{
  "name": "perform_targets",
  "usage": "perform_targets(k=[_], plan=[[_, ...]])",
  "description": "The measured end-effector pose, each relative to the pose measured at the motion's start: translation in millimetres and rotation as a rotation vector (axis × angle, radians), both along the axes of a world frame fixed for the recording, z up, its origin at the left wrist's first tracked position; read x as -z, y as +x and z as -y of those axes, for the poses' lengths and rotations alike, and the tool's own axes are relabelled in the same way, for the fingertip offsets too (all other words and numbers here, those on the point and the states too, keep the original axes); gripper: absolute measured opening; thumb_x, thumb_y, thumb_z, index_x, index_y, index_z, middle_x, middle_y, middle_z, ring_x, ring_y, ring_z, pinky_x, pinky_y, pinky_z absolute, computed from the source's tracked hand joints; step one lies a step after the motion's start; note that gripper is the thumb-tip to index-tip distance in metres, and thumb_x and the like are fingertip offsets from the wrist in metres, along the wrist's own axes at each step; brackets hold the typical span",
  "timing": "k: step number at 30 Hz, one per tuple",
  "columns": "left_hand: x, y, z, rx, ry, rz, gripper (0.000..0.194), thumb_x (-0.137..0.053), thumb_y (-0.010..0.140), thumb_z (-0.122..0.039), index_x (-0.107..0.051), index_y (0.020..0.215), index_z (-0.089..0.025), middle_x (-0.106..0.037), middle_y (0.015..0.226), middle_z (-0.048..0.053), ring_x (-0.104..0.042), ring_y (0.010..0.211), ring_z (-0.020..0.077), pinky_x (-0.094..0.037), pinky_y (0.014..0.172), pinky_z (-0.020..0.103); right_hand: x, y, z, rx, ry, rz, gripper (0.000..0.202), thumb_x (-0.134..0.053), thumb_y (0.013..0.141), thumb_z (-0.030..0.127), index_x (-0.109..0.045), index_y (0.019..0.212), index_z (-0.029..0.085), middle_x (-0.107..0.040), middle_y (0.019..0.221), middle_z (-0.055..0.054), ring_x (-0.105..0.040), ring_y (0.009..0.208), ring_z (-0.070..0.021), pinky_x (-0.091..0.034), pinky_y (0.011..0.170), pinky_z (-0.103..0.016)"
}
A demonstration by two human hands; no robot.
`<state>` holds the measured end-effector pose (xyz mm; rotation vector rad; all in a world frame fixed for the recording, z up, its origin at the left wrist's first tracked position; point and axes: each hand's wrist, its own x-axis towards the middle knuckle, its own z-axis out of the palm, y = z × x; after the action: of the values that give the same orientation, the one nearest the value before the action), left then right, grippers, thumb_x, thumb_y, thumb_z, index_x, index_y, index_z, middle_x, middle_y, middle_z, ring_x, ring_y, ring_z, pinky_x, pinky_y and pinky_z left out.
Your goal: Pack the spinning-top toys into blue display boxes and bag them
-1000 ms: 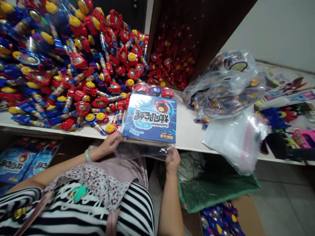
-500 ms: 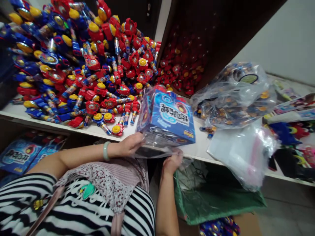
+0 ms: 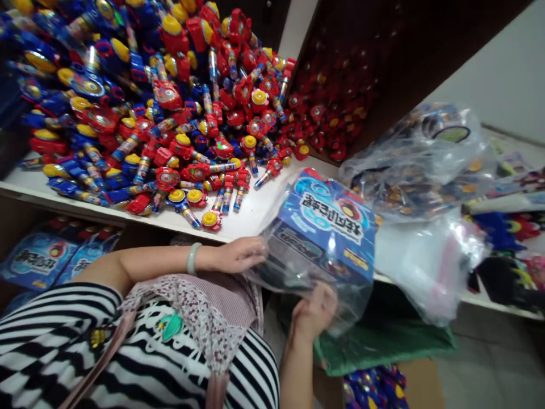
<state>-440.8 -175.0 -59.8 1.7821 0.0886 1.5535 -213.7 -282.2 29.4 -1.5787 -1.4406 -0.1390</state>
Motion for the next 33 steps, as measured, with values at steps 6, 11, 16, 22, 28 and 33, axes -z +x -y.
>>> perform_targets(k=[6,11,16,22,28,33], plan=[[53.2,-76.7,5.5,-0.373,-0.133,-0.131,0.007,-0.05,0.088,-0.013,-0.056,0.09,-0.018,-0.06,0.078,0.002,-0.054,0.068,0.013,-0.042,0.063,0.024,-19.3,-9.0,41.5,0.307,-0.144,-0.073,0.045,-0.073,0.072,0.06,-0.065,0.084,0.017,-0.062,0.07,-0.001,-0.057,0.063,-0.015,-0.05,0.064,-0.03],[92.5,-95.8,17.4,-0.631,-0.238,-0.044,0.007,-0.059,0.085,-0.012,-0.059,0.088,-0.018,-0.06,0.076,0.0,-0.053,0.066,0.011,-0.041,0.063,0.023,-31.9,14.4,68.1,0.329,-0.081,0.057,0.051,-0.077,0.067,0.056,-0.064,0.097,0.017,-0.063,0.078,-0.002,-0.06,0.067,-0.0157,-0.05,0.062,-0.03],[102.3,-76.3,21.4,-0.276,-0.617,0.175,0.028,-0.081,0.074,-0.028,-0.061,0.091,-0.018,-0.062,0.084,0.0,-0.058,0.076,0.0111,-0.048,0.071,0.023,-47.4,11.1,76.3,0.034,-0.034,0.471,0.045,-0.083,0.068,0.04,-0.067,0.106,0.023,-0.065,0.101,-0.006,-0.064,0.091,-0.022,-0.054,0.082,-0.042],[94.2,-51.9,10.0,-0.12,-0.867,0.587,0.026,-0.081,0.074,-0.032,-0.06,0.077,-0.017,-0.06,0.073,-0.002,-0.055,0.064,0.0087,-0.046,0.064,0.022,-73.6,2.2,74.7,-0.233,0.022,0.264,0.012,-0.076,0.078,0.031,-0.072,0.068,0.025,-0.065,0.082,-0.005,-0.064,0.082,-0.022,-0.05,0.081,-0.045],[100.3,-54.6,0.0,0.051,-0.67,0.572,0.016,-0.084,0.07,-0.03,-0.074,0.075,-0.018,-0.068,0.08,0.003,-0.063,0.082,0.0144,-0.049,0.08,0.03,-75.3,-2.6,46.3,-0.045,0.037,-0.345,0.05,-0.081,0.061,0.057,-0.047,0.046,0.024,-0.036,0.044,0.004,-0.038,0.046,-0.014,-0.043,0.056,-0.037],[89.9,-50.6,-4.7,0.427,-0.736,0.619,0.02,-0.083,0.073,-0.034,-0.072,0.071,-0.017,-0.07,0.081,0.005,-0.066,0.093,0.0179,-0.049,0.091,0.033,-84.6,-17.1,32.2,0.082,-0.176,-0.275,0.054,-0.071,0.062,0.068,-0.041,0.048,0.026,-0.024,0.038,0.007,-0.026,0.04,-0.0115,-0.03,0.046,-0.031]])
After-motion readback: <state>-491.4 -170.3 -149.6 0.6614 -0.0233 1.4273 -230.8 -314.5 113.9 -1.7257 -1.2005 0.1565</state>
